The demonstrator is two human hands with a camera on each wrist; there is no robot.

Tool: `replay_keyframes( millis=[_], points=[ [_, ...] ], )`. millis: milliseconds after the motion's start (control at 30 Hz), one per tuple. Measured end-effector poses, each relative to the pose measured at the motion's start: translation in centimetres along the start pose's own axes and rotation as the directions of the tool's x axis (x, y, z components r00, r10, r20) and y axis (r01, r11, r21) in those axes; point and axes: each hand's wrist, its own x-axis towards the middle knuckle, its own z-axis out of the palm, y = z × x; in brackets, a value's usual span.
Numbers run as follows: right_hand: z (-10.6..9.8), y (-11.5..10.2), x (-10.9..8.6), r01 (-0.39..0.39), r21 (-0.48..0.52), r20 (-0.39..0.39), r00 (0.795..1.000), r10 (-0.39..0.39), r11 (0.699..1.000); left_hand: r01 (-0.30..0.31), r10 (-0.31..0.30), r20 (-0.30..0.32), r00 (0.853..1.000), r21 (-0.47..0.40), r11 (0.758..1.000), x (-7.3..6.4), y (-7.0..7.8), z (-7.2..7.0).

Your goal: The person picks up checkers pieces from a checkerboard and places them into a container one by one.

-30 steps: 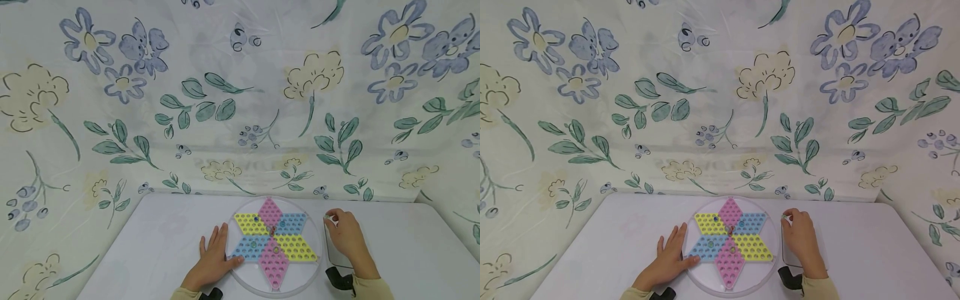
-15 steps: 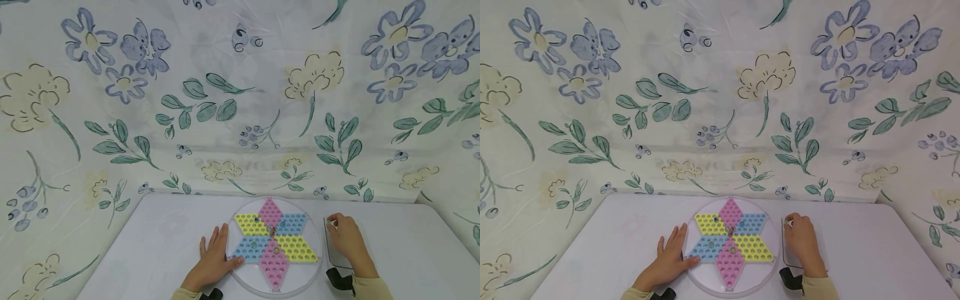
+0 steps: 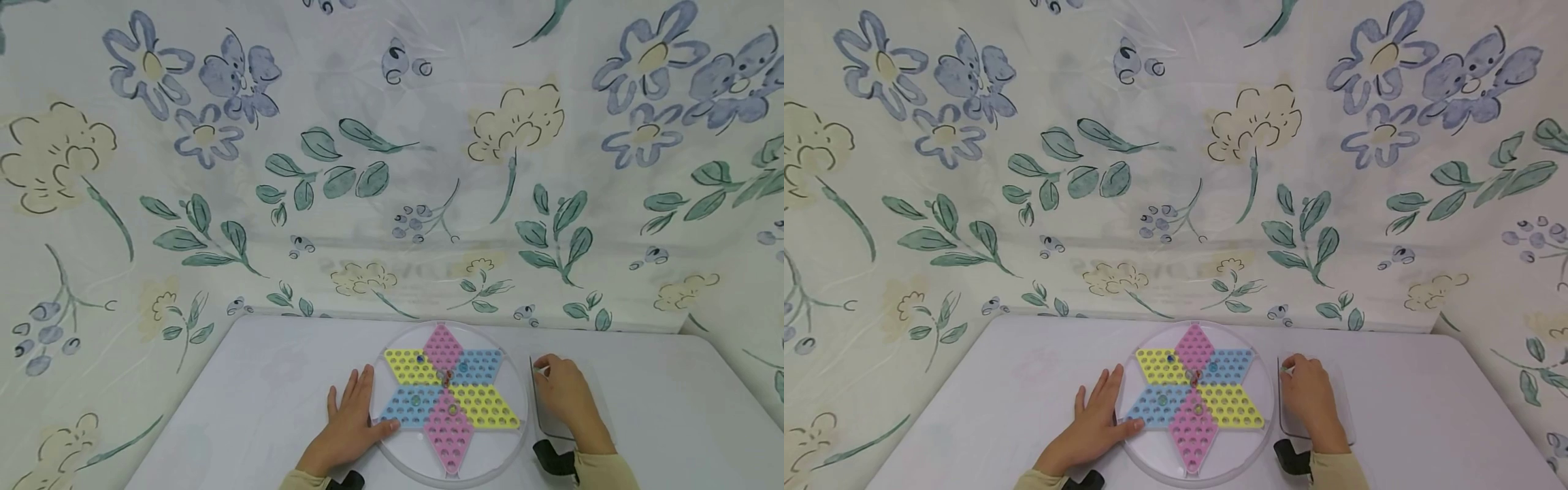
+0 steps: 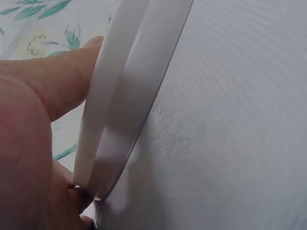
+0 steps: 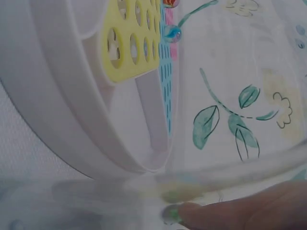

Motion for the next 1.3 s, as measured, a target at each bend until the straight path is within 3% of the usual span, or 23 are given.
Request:
replay_keyframes(
  millis=[167,700,1067,1300],
  points=[
    [0.0,0.1,0.1,-0.002,0.001,0.005,1.0,0.002,1.0,-0.001,0.001,0.006,1.0,-0.004,1.0,0.0,0.0,-0.1],
    [-1.1,-2.2,-1.1,0.01,0.015,-0.111,0.994,-0.008,1.0,0.005,-0.005,0.007,1.0,-0.01,1.0,-0.1,0.2,-0.2],
    [-0.4,-3.9,-1.4,0.059,0.05,-0.118,0.992,-0.053,0.997,-0.002,0.002,0.008,1.0,-0.014,1.0,-0.1,0.2,-0.3],
    [0.0,-4.7,-1.7,0.087,0.08,-0.082,0.993,-0.08,0.993,0.005,-0.005,0.016,1.0,-0.015,1.0,-0.1,0.1,-0.2]
  ],
)
